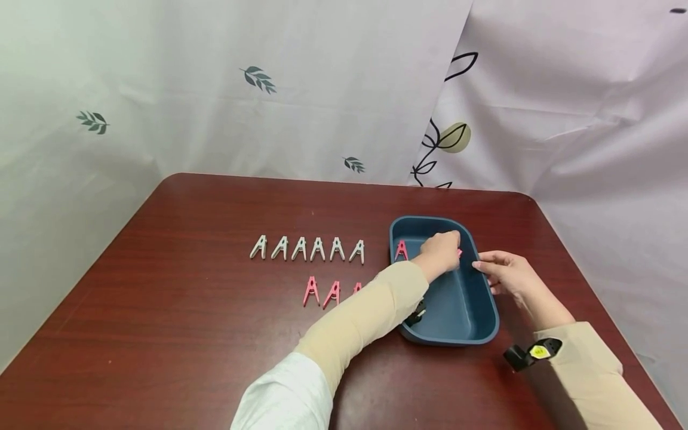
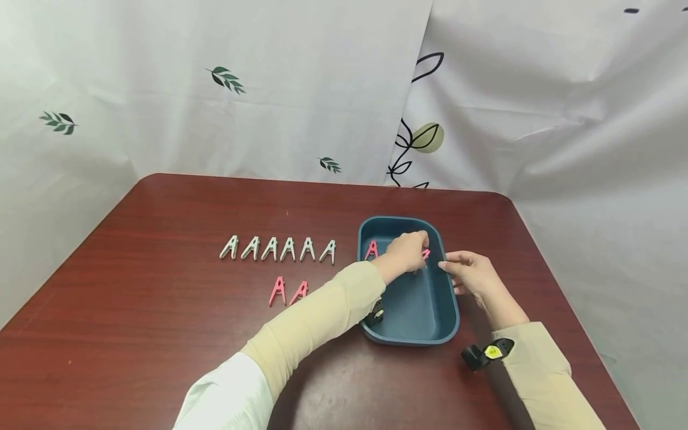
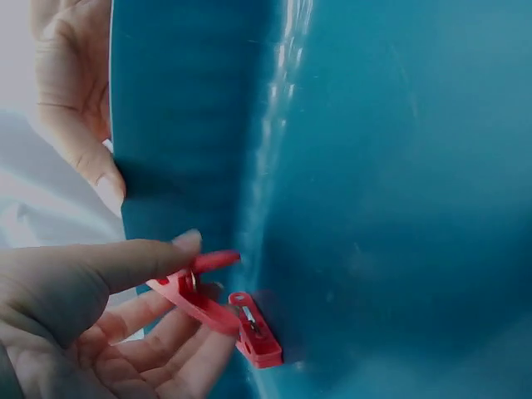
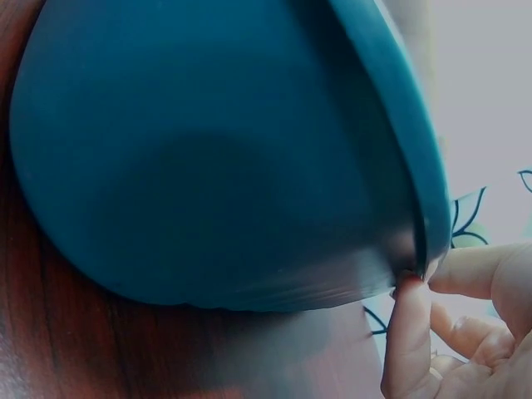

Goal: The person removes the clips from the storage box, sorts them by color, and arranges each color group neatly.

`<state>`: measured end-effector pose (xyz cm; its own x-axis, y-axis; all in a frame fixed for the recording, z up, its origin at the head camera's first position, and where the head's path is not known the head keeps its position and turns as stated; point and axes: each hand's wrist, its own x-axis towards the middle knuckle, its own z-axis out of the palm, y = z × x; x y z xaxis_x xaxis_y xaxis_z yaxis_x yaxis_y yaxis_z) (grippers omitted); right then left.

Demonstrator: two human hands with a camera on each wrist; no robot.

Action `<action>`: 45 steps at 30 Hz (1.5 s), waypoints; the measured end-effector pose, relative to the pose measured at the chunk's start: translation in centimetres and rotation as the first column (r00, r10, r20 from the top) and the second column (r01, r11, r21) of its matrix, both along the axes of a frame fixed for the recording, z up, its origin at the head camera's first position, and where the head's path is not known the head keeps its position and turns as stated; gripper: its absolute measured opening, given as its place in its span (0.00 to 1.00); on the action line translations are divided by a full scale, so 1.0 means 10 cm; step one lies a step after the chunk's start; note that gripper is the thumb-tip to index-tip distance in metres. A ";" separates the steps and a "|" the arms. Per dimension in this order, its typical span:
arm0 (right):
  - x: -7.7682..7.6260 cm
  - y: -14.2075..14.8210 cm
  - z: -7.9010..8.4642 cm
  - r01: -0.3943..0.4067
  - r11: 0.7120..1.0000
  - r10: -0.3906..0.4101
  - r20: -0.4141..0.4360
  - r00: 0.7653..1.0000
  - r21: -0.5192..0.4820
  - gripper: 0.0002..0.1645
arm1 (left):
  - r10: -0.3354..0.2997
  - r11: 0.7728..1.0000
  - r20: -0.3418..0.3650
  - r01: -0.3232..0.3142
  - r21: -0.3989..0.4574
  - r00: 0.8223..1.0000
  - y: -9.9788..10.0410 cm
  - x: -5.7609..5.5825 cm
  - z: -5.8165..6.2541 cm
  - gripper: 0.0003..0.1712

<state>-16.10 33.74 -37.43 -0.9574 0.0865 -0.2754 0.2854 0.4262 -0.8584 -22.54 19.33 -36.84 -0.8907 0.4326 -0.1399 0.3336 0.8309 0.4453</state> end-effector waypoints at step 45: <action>-0.01 0.01 0.03 0.015 1.000 -0.016 0.034 0.999 0.001 0.28 | -0.099 0.959 0.145 0.055 0.278 0.985 -0.20 -0.03 0.27 0.07</action>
